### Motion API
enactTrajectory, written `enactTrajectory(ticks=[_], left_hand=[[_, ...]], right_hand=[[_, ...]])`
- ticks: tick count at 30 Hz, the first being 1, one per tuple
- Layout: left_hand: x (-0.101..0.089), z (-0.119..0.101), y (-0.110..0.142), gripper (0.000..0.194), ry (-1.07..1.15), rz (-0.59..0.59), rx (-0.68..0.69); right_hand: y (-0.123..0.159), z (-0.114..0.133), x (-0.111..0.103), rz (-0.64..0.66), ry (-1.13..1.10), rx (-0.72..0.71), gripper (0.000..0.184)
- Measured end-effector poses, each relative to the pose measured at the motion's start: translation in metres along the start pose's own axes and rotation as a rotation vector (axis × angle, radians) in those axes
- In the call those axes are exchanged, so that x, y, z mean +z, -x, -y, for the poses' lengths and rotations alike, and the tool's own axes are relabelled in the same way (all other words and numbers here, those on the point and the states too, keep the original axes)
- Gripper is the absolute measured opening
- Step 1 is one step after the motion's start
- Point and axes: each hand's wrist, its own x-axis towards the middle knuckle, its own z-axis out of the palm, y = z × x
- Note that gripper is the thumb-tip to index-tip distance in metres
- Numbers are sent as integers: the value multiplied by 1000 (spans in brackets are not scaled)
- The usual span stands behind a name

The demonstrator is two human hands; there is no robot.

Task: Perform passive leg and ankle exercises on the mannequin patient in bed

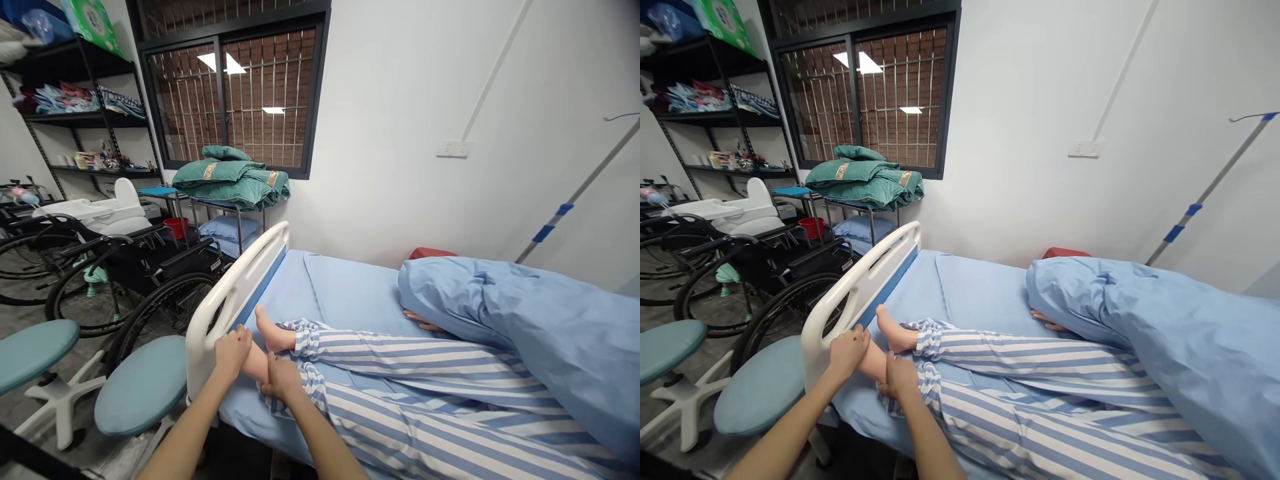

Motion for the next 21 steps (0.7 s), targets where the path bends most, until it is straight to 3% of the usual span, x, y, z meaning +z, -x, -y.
enactTrajectory(ticks=[5, 9, 21], left_hand=[[-21, -4, -12, 39, -122, 98, 139], [-29, -12, -21, 37, -155, 140, 192], [-22, -19, -42, 35, -226, 273, 278]], right_hand=[[-1, 1, 2, -14, 5, 2, 63], [0, 1, -2, 17, 4, 5, 71], [-5, -3, 10, -30, 69, -32, 62]])
